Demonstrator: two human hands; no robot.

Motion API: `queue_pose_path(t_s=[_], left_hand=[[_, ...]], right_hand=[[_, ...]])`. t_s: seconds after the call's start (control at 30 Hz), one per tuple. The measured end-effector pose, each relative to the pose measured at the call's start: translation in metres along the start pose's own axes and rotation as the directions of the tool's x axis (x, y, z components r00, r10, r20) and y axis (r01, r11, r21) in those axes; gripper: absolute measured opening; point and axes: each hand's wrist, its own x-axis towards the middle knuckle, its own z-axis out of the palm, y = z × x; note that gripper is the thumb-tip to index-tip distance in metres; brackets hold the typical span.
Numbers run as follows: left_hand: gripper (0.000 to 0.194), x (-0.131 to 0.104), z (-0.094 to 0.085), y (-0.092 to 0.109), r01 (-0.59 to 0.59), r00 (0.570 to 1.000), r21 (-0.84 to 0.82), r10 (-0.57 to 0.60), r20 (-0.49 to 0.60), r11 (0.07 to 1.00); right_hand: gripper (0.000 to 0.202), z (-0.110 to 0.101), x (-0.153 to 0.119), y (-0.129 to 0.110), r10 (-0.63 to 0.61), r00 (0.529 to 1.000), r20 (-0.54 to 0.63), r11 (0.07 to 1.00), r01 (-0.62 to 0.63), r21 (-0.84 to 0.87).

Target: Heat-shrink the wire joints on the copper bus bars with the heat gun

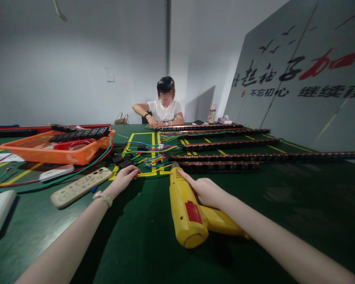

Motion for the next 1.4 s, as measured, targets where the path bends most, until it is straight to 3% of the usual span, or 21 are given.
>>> queue_pose_path(t_s=[0.4,0.83,1.4], left_hand=[[0.036,-0.005,-0.003,0.012,0.049,0.999,-0.093,-0.048,0.02,0.994],[0.036,0.004,-0.003,-0.003,0.008,0.996,-0.038,-0.011,-0.089,0.999],[0.034,0.009,-0.003,-0.011,-0.004,0.994,0.008,0.005,-0.106,1.0]], right_hand=[[0.089,-0.003,0.024,-0.03,-0.167,0.986,-0.014,0.986,0.168,0.014],[0.088,-0.001,0.064,-0.08,-0.301,0.945,-0.13,0.949,0.309,0.055],[0.09,-0.004,0.062,-0.078,-0.28,0.956,-0.091,0.956,0.286,0.059]])
